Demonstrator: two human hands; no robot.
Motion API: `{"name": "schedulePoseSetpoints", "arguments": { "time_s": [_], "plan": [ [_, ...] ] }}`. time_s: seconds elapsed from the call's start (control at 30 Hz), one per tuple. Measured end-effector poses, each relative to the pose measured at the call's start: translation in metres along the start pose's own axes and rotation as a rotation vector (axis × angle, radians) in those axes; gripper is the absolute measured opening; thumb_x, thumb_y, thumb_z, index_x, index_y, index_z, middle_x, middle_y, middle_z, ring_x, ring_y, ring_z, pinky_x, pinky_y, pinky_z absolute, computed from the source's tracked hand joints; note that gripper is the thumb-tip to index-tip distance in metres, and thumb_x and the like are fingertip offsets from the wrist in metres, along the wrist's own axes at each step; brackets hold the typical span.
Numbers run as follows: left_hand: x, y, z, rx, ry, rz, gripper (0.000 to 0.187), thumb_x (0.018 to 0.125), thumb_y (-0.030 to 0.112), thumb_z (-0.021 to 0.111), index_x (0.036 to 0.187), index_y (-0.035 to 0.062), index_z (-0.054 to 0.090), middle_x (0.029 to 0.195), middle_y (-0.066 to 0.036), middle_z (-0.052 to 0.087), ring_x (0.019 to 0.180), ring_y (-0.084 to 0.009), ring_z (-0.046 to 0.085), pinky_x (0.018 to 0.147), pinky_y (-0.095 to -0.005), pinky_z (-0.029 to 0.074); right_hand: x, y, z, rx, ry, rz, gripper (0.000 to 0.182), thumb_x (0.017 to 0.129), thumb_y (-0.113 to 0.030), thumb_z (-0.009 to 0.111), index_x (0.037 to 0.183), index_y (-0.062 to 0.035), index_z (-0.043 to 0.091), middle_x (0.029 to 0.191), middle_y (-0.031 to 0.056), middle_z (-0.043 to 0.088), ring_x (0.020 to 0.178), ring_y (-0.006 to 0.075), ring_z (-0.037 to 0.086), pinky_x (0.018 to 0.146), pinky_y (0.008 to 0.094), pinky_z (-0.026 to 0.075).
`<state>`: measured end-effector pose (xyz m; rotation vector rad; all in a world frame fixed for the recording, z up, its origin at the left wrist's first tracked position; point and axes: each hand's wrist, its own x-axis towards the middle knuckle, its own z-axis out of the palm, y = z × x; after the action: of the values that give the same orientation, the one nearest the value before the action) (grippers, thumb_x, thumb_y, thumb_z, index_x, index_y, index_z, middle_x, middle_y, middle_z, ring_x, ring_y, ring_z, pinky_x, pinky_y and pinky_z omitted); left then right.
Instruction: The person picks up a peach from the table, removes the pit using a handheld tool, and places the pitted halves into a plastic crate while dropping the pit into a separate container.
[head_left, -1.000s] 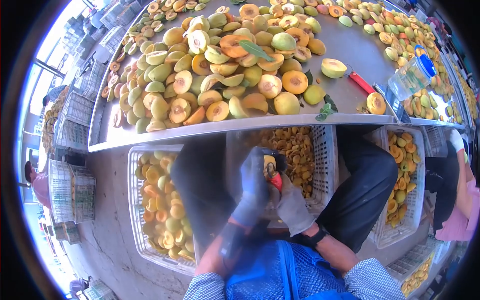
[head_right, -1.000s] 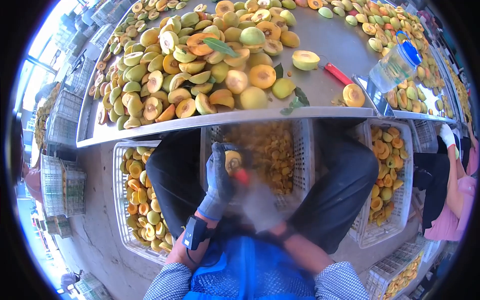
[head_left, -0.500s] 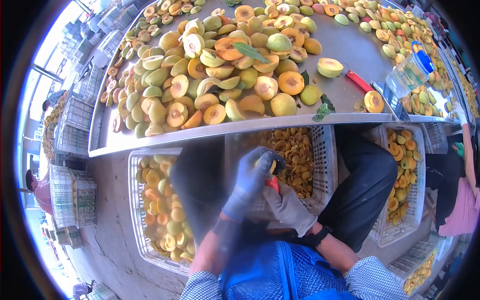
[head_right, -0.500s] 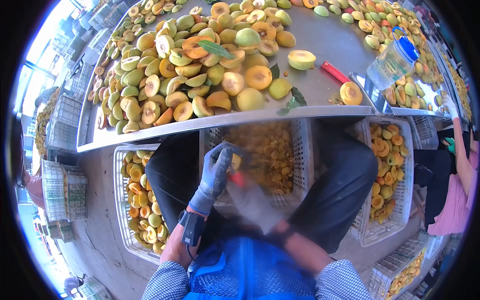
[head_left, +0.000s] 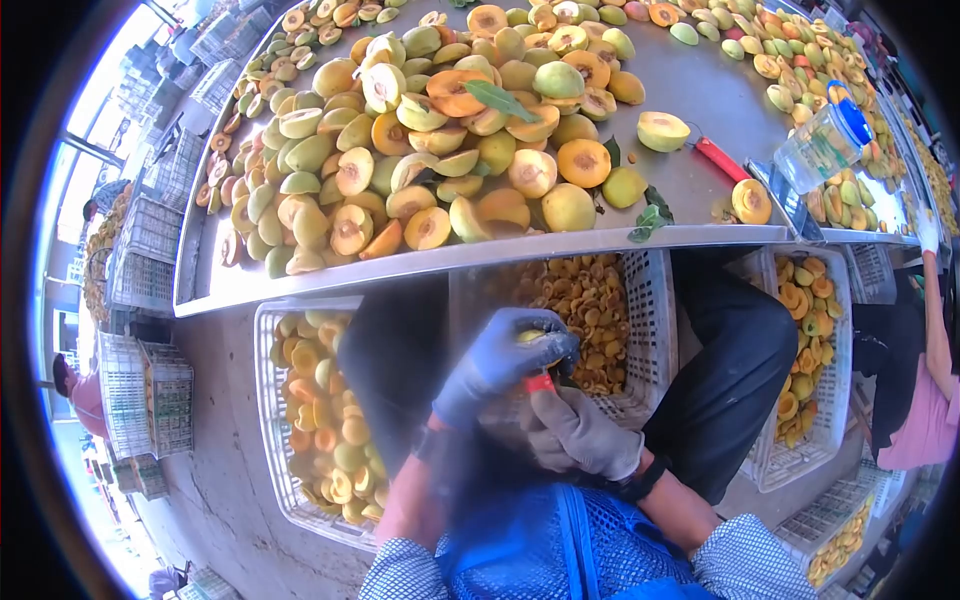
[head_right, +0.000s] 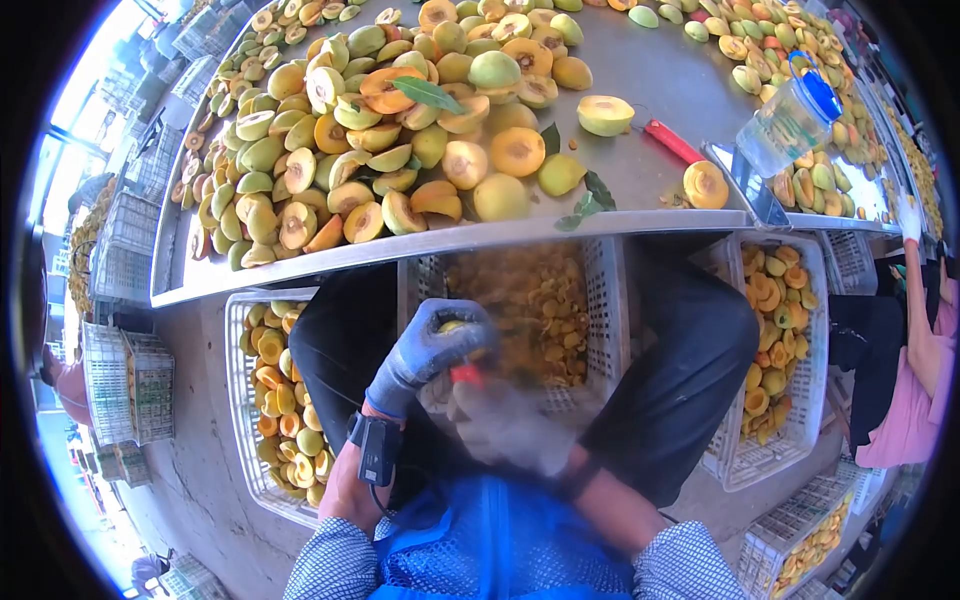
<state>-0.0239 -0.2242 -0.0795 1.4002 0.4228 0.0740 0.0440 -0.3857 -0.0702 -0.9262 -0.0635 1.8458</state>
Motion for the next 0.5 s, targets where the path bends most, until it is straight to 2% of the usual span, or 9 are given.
{"name": "schedulePoseSetpoints", "arguments": {
  "time_s": [0.1,0.17,0.23,0.3,0.37,0.43,0.5],
  "plan": [
    [0.0,-0.006,0.004,-0.042,0.037,0.067,0.026,0.09,0.021,0.064,0.087,-0.0042,0.066,0.077,-0.005,0.065,0.072,-0.0104,0.057,0.068,-0.0266,0.048,-0.002,-0.003,-0.005,-0.12,0.0,-0.07,0.036,0.1,-0.044,0.045,0.087,-0.0103,0.048,0.056,-0.0062,0.036,0.041,0.0066,0.031,0.041,0.0253,0.026],
    [0.002,-0.011,0.002,-0.115,0.044,0.081,0.025,0.09,0.021,0.064,0.086,-0.0042,0.066,0.077,-0.006,0.065,0.072,-0.0105,0.057,0.068,-0.0263,0.048,0.0,-0.004,-0.016,0.058,-0.195,0.011,0.037,0.1,-0.044,0.044,0.086,-0.0102,0.048,0.056,-0.006,0.036,0.04,0.0066,0.031,0.041,0.0249,0.026],
    [0.003,-0.016,0.001,-0.289,-0.039,0.075,0.025,0.09,0.02,0.064,0.087,-0.0045,0.066,0.078,-0.007,0.065,0.072,-0.0108,0.058,0.067,-0.026,0.048,-0.002,-0.005,-0.014,-0.017,-0.163,-0.014,0.037,0.1,-0.044,0.043,0.086,-0.0102,0.048,0.055,-0.0059,0.036,0.04,0.0066,0.031,0.041,0.0249,0.026],
    [0.007,-0.024,0.004,-0.27,0.022,0.106,0.027,0.09,0.022,0.065,0.087,-0.005,0.066,0.08,-0.007,0.065,0.072,-0.0114,0.058,0.067,-0.0265,0.048,-0.001,-0.006,-0.008,-0.094,-0.13,-0.039,0.038,0.101,-0.045,0.042,0.086,-0.0103,0.048,0.055,-0.0059,0.036,0.04,0.0066,0.031,0.041,0.0249,0.026],
    [0.008,-0.028,0.007,-0.247,0.077,0.133,0.029,0.089,0.023,0.065,0.087,-0.0055,0.066,0.081,-0.008,0.064,0.072,-0.012,0.059,0.067,-0.027,0.049,0.002,-0.005,-0.003,-0.255,0.087,-0.093,0.038,0.101,-0.045,0.042,0.085,-0.0101,0.048,0.054,-0.0061,0.035,0.04,0.0062,0.031,0.04,0.0247,0.026],
    [0.009,-0.029,0.009,-0.103,0.122,0.147,0.029,0.091,0.023,0.062,0.088,-0.006,0.064,0.081,-0.01,0.064,0.071,-0.0145,0.06,0.066,-0.0289,0.05,0.0,-0.007,-0.005,-0.146,0.038,-0.062,0.038,0.1,-0.044,0.043,0.085,-0.01,0.048,0.054,-0.0061,0.035,0.04,0.0058,0.031,0.04,0.0245,0.026],
    [0.008,-0.031,0.012,-0.23,0.121,0.142,0.03,0.092,0.024,0.059,0.089,-0.0057,0.063,0.08,-0.011,0.064,0.07,-0.0158,0.061,0.065,-0.0294,0.05,0.001,-0.007,-0.007,-0.04,-0.015,-0.024,0.037,0.1,-0.043,0.044,0.085,-0.0099,0.048,0.054,-0.0061,0.036,0.04,0.0054,0.032,0.039,0.0243,0.025]
  ]
}}
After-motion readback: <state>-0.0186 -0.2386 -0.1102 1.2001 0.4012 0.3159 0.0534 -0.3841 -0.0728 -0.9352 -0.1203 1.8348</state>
